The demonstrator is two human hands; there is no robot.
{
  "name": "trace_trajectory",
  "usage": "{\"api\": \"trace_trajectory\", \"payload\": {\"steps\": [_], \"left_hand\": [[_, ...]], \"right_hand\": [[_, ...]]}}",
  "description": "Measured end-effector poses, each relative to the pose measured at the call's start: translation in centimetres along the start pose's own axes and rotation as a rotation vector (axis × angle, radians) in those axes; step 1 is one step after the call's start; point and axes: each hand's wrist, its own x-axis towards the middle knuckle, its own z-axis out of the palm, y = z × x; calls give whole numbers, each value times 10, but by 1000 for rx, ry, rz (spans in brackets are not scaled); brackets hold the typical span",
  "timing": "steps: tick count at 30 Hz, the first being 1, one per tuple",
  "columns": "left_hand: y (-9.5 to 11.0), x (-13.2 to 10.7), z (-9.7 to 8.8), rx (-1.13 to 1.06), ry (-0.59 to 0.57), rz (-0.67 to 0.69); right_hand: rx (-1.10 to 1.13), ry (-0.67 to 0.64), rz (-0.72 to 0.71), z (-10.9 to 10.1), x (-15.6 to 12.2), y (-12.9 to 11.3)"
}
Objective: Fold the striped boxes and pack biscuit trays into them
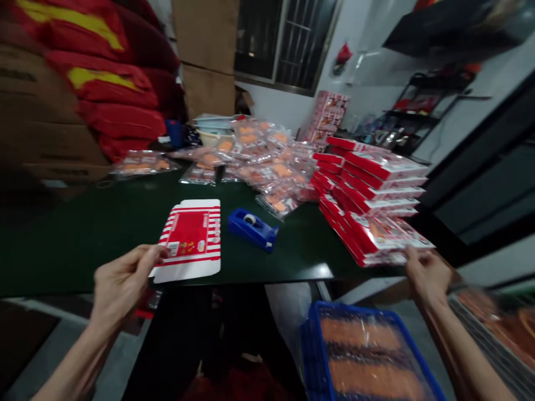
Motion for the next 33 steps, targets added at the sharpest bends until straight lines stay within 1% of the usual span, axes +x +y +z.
{"api": "trace_trajectory", "payload": {"steps": [1, 2, 3, 4, 5, 7, 8, 9, 11, 12, 13, 14, 15, 17, 19, 21, 22, 23, 24, 26, 27, 28, 29, 30, 32, 33], "left_hand": [[-19, 0, -1, 84, -14, 32], [-36, -2, -2, 177, -23, 82], [-48, -5, 0, 289, -65, 117], [-56, -9, 3, 399, -120, 151], [-61, -14, 7, 497, -208, 188], [-60, -24, 14, 633, -368, 261], [-57, -29, 17, 671, -422, 285], [-53, -34, 18, 693, -444, 296], [-46, -45, 18, 708, -429, 282], [-44, -51, 16, 710, -408, 264], [-43, -56, 15, 710, -390, 247], [-43, -61, 15, 709, -379, 229], [-44, -65, 14, 704, -374, 210], [-48, -71, 15, 678, -375, 181], [-53, -75, 16, 639, -396, 169], [-57, -77, 16, 593, -408, 165], [-58, -77, 15, 556, -398, 167], [-58, -76, 12, 500, -361, 166], [-57, -74, 7, 430, -285, 159], [-48, -66, -7, 292, -37, 95], [-40, -61, -16, 224, 94, 29], [-31, -56, -26, 164, 198, -59], [-20, -51, -35, 75, 220, -169], [-9, -47, -43, -61, 144, -256], [13, -44, -54, -343, -125, -394], [22, -46, -56, -460, -243, -438]], "right_hand": [[-18, 116, -39, 11, -9, -7], [-7, 148, -71, 28, -20, -17], [24, 94, -110, 49, -33, -31], [85, -106, -171, 76, -48, -49], [128, -295, -245, 108, -63, -68], [128, -642, -410, 181, -89, -106], [53, -788, -500, 219, -99, -123], [-104, -907, -603, 257, -107, -137], [-220, -988, -664, 322, -119, -153], [-273, -1015, -683, 348, -123, -156], [-315, -1029, -696, 368, -126, -156], [-353, -1037, -707, 383, -129, -155], [-388, -1045, -719, 393, -130, -153], [-439, -1071, -732, 403, -127, -151], [-460, -1134, -732, 405, -118, -159], [-434, -1214, -738, 403, -106, -176], [-402, -1247, -749, 400, -100, -189], [-362, -1268, -765, 395, -96, -202], [-323, -1274, -781, 387, -93, -216], [-204, -1277, -834, 363, -94, -241], [-122, -1285, -872, 346, -98, -251], [-15, -1309, -919, 326, -104, -258], [89, -1347, -966, 305, -112, -263], [158, -1391, -1004, 282, -122, -264], [192, -1479, -1057, 240, -142, -258], [178, -1502, -1080, 221, -151, -251]]}}
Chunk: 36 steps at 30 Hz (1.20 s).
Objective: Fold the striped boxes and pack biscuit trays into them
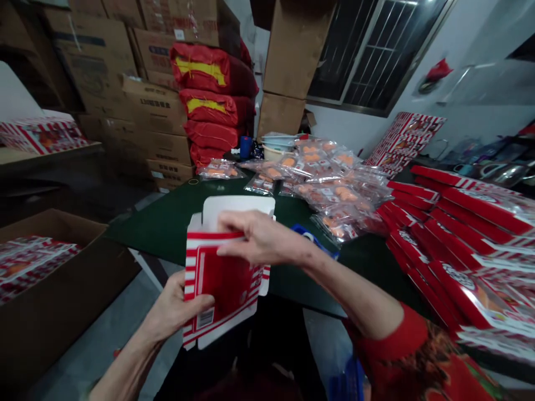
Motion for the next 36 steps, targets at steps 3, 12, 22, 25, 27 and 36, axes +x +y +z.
{"api": "trace_trajectory", "payload": {"steps": [3, 12, 22, 25, 27, 36], "left_hand": [[5, -18, 19, -180, -146, -94], [-7, -37, 68, -292, -220, -138], [-13, -35, 67, -357, -216, -75], [-21, -34, 71, -366, -169, -139], [-29, -31, 77, -320, -17, -190], [-69, -36, 83, -148, 180, -241]], "right_hand": [[-45, -52, 13, 21, -41, -23], [-30, 131, 21, 33, -106, -36], [83, 1037, 486, 127, -154, -3], [343, 974, 548, 148, -150, 4], [453, 982, 560, 152, -147, 5], [481, 985, 655, 171, -166, 22]]}}
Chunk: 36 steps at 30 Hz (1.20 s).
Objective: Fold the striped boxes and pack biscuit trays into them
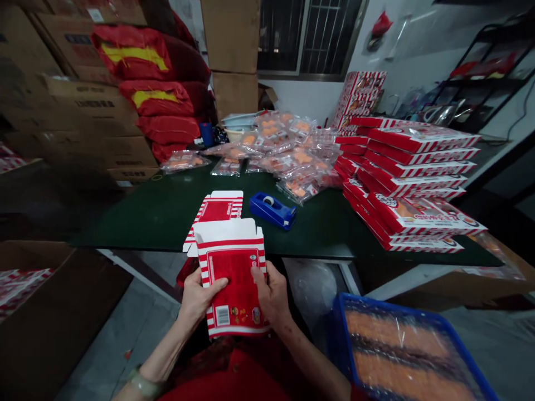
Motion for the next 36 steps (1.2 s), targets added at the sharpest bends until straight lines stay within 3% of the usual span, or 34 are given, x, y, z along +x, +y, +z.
{"api": "trace_trajectory", "payload": {"steps": [3, 5, 9, 11, 15, 22, 26, 28, 31, 34, 36], "left_hand": [[-3, -12, -7, -15, -15, -30], [1, -15, -10, -25, 36, -4], [14, -7, -13, 97, 154, 235], [18, -2, -17, 217, 124, 325], [16, 3, -25, 356, 73, 367], [8, 4, -18, 437, 295, 463], [15, 7, -16, 415, 282, 533], [20, 10, -17, 344, 246, 518], [27, 14, -18, 159, 204, 382], [34, 15, -19, -46, 143, 269], [37, 15, -20, -35, 70, 307]], "right_hand": [[-88, 25, -59, 4, -13, 12], [-88, 28, -43, 10, -20, 17], [-21, 36, 6, 17, -27, 26], [28, 24, -15, 15, -24, 28], [60, -93, -115, 4, -13, 25], [-201, -73, -319, -4, 8, 18], [-220, 1, -370, -8, 17, 4], [-174, 10, -311, -11, 22, -6], [16, -29, -149, -17, 33, -22], [83, -239, -40, -26, 43, -33], [-30, -359, -86, -32, 49, -36]]}}
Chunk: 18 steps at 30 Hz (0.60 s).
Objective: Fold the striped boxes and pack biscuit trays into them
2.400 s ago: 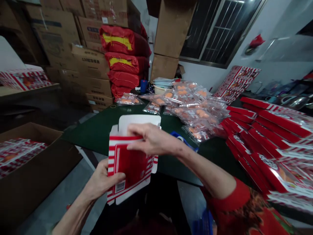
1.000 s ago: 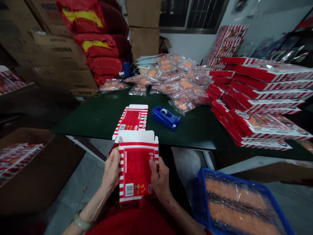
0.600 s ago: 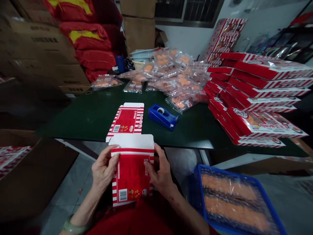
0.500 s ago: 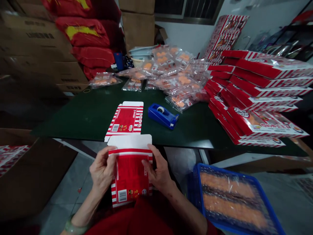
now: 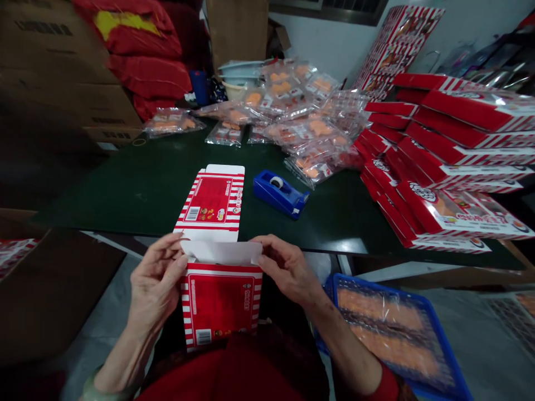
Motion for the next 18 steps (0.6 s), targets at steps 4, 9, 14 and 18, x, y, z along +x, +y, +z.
{"api": "trace_trajectory", "payload": {"steps": [4, 9, 14, 18], "left_hand": [[5, 2, -7, 189, -175, 309], [18, 6, -11, 364, -340, 498], [38, 22, 1, 552, -431, 450], [55, 36, 8, 581, -704, 302]], "right_hand": [[-338, 60, -267, -8, -4, 4], [-440, -86, -292, -11, -13, 5], [-261, -83, -10, -11, 3, -6], [-108, -217, 203, -11, 12, -22]]}}
